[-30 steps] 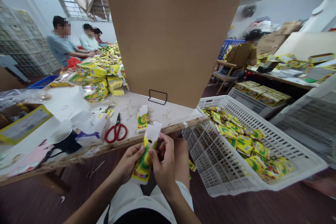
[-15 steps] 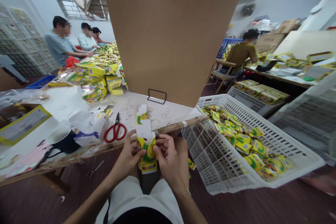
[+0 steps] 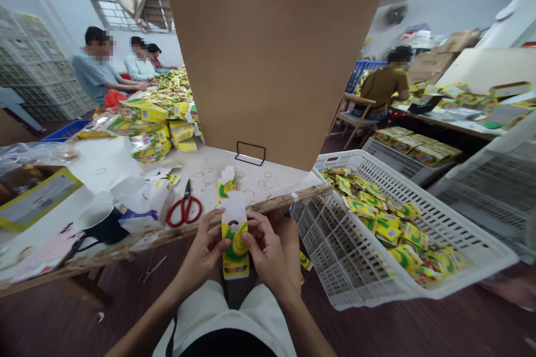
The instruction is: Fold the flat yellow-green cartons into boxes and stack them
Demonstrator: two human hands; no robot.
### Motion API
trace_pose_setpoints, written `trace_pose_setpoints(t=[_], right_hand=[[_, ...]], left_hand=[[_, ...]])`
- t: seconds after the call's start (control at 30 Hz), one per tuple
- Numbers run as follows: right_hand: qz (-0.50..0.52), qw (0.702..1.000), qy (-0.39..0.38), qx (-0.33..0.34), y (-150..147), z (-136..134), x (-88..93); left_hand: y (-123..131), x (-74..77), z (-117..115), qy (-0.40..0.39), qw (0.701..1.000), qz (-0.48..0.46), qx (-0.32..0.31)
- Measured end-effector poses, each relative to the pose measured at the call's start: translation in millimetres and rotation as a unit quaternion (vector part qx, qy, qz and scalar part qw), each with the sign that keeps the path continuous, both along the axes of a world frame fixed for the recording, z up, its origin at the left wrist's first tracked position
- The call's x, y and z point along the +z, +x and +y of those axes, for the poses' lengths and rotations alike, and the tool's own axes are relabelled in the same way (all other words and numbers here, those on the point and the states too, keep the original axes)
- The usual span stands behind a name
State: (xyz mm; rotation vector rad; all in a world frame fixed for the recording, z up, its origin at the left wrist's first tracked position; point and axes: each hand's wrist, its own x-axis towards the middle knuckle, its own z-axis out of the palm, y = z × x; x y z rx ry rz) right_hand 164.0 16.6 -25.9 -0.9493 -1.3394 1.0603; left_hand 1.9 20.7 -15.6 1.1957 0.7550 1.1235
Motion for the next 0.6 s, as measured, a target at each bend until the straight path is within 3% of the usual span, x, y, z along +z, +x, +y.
trace_pose_setpoints(t=[0.17, 0.27, 0.37, 0.47, 0.6], right_hand=[[-0.066, 0.996, -0.004, 0.067, 11.0, 1.8, 8.1], [-0.122, 0.989, 0.018, 0.078, 12.9, 3.5, 14.9], [-0.134, 0.988, 0.052, 0.048, 9.1, 4.1, 19.0], [-0.084, 0.995, 0.048, 0.0, 3.6, 3.4, 17.8], [-0.056, 0.996, 0.051, -0.038, 4.8, 3.0, 13.7]], left_hand=[[-10.6, 3.5, 0.3, 0.004, 0.997, 0.03, -0.075], [-10.8, 4.0, -1.3, 0.0, 0.996, 0.024, -0.09], [-8.8, 5.2, -2.9, -0.014, 0.996, -0.002, -0.083], [-9.1, 7.9, -3.5, -0.035, 0.996, -0.026, -0.074], [-11.8, 6.2, -1.6, -0.017, 0.995, 0.018, -0.093]])
